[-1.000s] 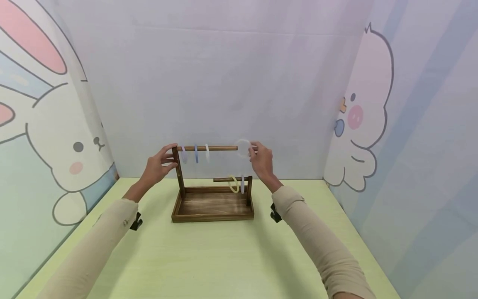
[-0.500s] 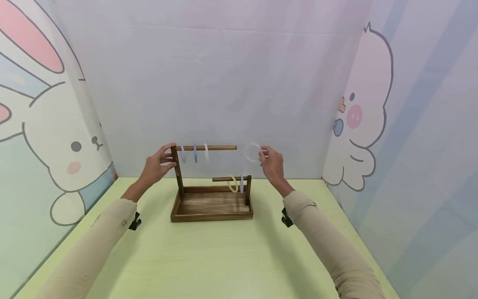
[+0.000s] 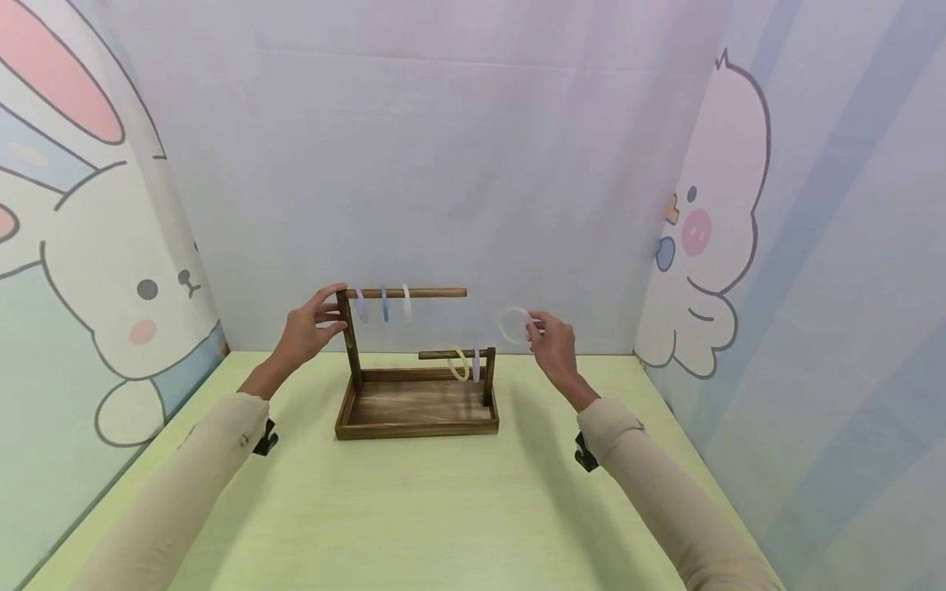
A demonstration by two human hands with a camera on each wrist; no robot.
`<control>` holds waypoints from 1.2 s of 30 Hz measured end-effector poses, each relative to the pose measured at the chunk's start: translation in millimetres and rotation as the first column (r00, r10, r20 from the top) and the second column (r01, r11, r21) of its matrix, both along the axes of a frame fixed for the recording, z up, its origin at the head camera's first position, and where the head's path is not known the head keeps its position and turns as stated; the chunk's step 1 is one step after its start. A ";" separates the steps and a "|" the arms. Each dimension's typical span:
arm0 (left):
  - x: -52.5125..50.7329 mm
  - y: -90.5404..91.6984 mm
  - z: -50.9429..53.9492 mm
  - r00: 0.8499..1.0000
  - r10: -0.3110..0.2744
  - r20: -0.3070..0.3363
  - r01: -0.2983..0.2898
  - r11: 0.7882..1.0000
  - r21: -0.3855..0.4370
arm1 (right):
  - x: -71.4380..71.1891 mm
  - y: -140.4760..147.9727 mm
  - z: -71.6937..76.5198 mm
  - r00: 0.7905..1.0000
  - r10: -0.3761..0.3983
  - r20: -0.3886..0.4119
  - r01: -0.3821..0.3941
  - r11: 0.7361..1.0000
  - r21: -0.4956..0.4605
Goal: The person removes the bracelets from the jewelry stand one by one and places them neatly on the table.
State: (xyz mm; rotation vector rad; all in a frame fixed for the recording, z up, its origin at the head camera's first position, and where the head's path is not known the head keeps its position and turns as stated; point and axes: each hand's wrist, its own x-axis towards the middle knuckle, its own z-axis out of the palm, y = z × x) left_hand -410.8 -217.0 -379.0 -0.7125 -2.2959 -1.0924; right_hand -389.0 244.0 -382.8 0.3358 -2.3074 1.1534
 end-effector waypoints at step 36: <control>4.7 0.3 2.3 1.000 0.006 -0.004 -0.006 1.000 0.001 | 69.1 -6.2 -45.0 0.985 0.104 0.136 -0.118 0.988 0.098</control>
